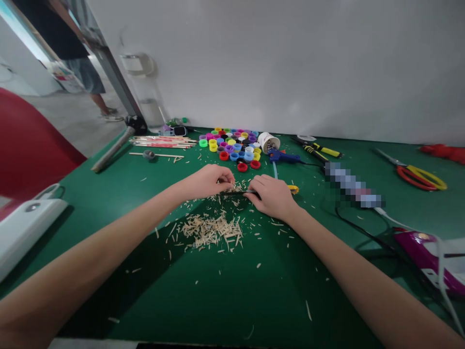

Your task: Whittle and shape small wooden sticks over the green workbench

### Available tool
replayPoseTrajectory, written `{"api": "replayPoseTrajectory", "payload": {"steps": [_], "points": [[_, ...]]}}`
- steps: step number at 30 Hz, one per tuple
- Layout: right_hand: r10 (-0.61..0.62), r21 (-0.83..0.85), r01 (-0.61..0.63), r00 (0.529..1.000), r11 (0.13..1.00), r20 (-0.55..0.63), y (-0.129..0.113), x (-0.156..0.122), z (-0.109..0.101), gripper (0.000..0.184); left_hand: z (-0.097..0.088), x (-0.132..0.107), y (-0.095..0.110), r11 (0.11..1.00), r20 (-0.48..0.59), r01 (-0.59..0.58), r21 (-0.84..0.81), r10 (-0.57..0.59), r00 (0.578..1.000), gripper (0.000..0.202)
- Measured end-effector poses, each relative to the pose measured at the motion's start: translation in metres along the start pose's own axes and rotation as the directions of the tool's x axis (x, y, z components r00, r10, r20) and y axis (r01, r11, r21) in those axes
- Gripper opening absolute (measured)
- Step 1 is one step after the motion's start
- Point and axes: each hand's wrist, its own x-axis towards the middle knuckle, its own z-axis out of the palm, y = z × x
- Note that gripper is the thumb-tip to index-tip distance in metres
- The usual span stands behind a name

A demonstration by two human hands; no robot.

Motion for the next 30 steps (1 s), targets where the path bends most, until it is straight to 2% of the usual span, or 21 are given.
{"api": "replayPoseTrajectory", "payload": {"steps": [3,8,13,18,23,30], "points": [[0.01,-0.014,-0.01,0.999,1.0,-0.04,0.0004,-0.0006,0.0011,0.021,0.0004,0.0004,-0.0004,1.0,-0.01,0.01,0.001,-0.01,1.0,0.019],[0.006,0.001,-0.006,1.0,1.0,0.003,0.0006,-0.0004,0.0021,0.022,0.0017,0.0018,-0.0035,1.0,0.0,-0.005,0.005,0.005,1.0,0.021],[0.005,0.0,-0.005,0.998,1.0,-0.068,0.0002,-0.0007,0.0007,0.022,0.0027,0.0021,-0.0056,1.0,-0.006,-0.006,0.01,0.006,1.0,0.022],[0.004,0.021,-0.004,1.0,1.0,-0.022,0.0019,0.0,0.0004,0.02,0.0024,0.0012,-0.0048,1.0,-0.008,-0.024,0.017,0.024,1.0,0.022],[-0.007,-0.011,0.007,0.998,1.0,-0.067,0.0009,-0.0018,0.0018,0.021,0.0007,0.0005,-0.0007,0.994,-0.012,-0.041,0.102,0.042,0.999,0.024],[0.021,0.003,-0.021,0.999,1.0,0.031,0.002,0.0021,-0.0008,0.02,0.001,0.0005,-0.0006,0.996,-0.005,-0.044,0.077,0.045,0.999,0.022]]}}
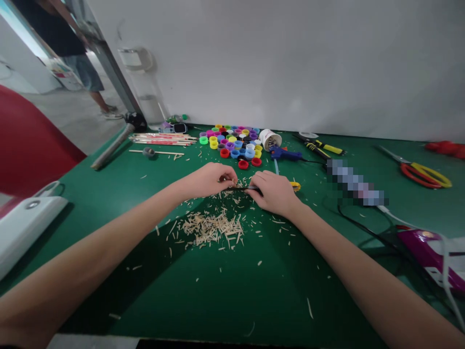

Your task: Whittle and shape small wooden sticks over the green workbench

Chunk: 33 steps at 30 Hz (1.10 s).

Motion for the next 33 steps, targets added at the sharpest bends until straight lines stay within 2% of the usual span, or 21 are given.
{"api": "replayPoseTrajectory", "payload": {"steps": [4,10,20,28,33], "points": [[-0.02,0.007,0.02,1.0,1.0,0.018,-0.0006,0.0001,-0.0002,0.021,0.0012,-0.0009,0.0017,1.0,0.024,-0.022,-0.016,0.022,0.999,0.023],[-0.028,-0.01,0.027,0.994,1.0,-0.103,-0.0026,-0.0038,0.001,0.022,0.0039,0.0,-0.0004,1.0,0.0,0.013,-0.021,-0.013,1.0,0.023],[0.002,0.04,-0.001,1.0,0.999,-0.012,0.0009,0.0013,-0.001,0.019,0.0019,-0.0012,-0.0008,0.999,0.0,-0.036,0.006,0.036,0.999,0.022],[-0.019,0.01,0.019,0.999,1.0,0.028,-0.0014,0.003,-0.0019,0.018,0.0053,-0.0033,0.0033,1.0,-0.047,0.0,-0.016,-0.001,0.999,0.024],[-0.011,-0.015,0.011,1.0,1.0,-0.002,-0.0034,0.0003,-0.0006,0.02,0.0062,-0.003,0.0049,0.999,-0.043,0.003,-0.045,-0.005,0.999,0.023]]}}
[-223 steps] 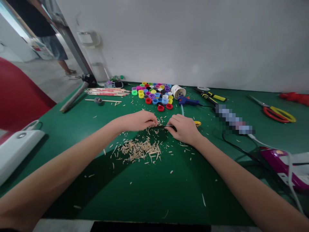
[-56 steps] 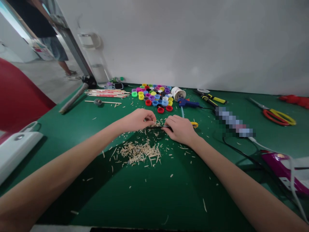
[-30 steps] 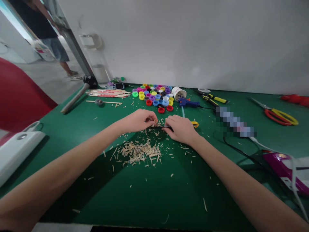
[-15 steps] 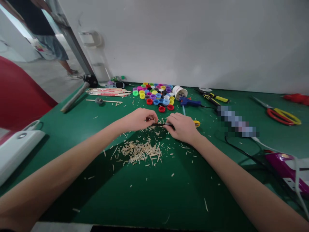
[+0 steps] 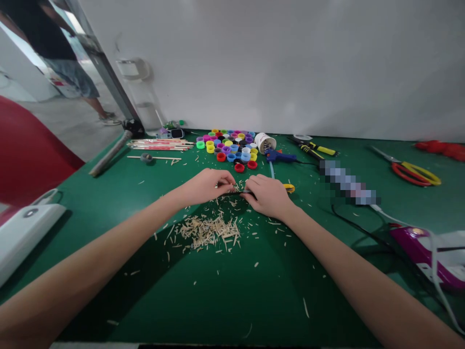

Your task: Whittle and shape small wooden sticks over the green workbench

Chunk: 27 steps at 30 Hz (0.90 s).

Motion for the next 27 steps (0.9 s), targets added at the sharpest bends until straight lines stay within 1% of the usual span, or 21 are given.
{"api": "replayPoseTrajectory", "payload": {"steps": [4,10,15,20,24,27], "points": [[0.012,-0.011,-0.012,0.999,1.0,-0.053,-0.0005,-0.0024,0.001,0.021,-0.0006,0.0006,-0.0006,1.0,-0.032,0.019,0.025,-0.018,0.999,0.021],[-0.004,-0.003,0.004,1.0,1.0,0.02,0.0011,0.0002,0.002,0.022,0.0005,-0.0001,-0.0007,1.0,-0.036,-0.005,0.03,0.007,0.999,0.021],[0.003,-0.016,-0.003,0.999,1.0,-0.05,0.0003,-0.0013,0.0016,0.021,0.0023,-0.0001,-0.0039,1.0,-0.073,0.027,-0.007,-0.028,0.997,0.016],[-0.004,-0.005,0.004,1.0,1.0,-0.01,0.0,-0.0012,0.0015,0.021,0.0027,-0.0004,-0.0055,1.0,-0.088,0.024,0.006,-0.024,0.996,0.012],[0.004,0.002,-0.004,0.999,1.0,-0.038,0.0004,-0.001,0.0021,0.021,0.0017,-0.0015,-0.006,0.999,-0.082,0.038,0.002,-0.038,0.996,0.014],[-0.007,0.014,0.007,1.0,1.0,0.004,0.0006,-0.0004,0.0018,0.021,0.0013,-0.0019,-0.0065,0.999,-0.08,0.032,-0.001,-0.032,0.996,0.015]]}}
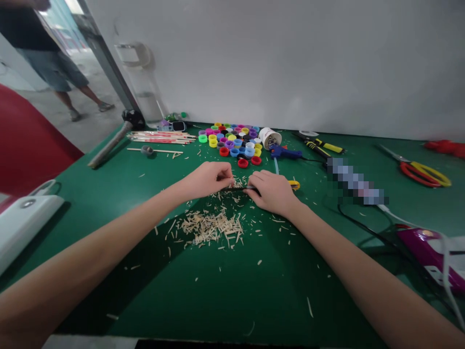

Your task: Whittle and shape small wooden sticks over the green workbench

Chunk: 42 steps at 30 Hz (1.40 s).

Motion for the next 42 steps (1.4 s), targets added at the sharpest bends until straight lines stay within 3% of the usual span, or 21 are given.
{"api": "replayPoseTrajectory", "payload": {"steps": [17,27,32,38,42], "points": [[0.008,-0.022,-0.009,0.999,1.0,-0.04,-0.0008,-0.0012,0.003,0.021,0.0008,0.0011,-0.0003,0.999,-0.013,-0.02,0.045,0.02,1.0,0.014],[0.003,-0.023,-0.004,0.997,1.0,-0.075,-0.0005,-0.0016,0.0028,0.022,-0.0009,0.0033,-0.0008,0.999,0.036,0.035,-0.038,-0.033,0.999,0.017],[0.011,-0.026,-0.012,0.999,1.0,-0.035,-0.0011,-0.0014,0.0028,0.022,-0.0001,0.0029,-0.0016,0.997,0.036,0.057,-0.046,-0.055,0.998,0.019],[-0.002,-0.008,0.001,0.998,1.0,-0.069,-0.0006,-0.0014,0.0008,0.023,0.0008,0.0033,-0.0022,0.999,0.046,0.041,-0.036,-0.039,0.998,0.02],[0.026,0.016,-0.026,1.0,1.0,-0.002,0.0008,0.0017,-0.0017,0.022,0.0027,0.0039,-0.0038,0.999,0.034,0.037,-0.025,-0.036,0.999,0.02]]}}
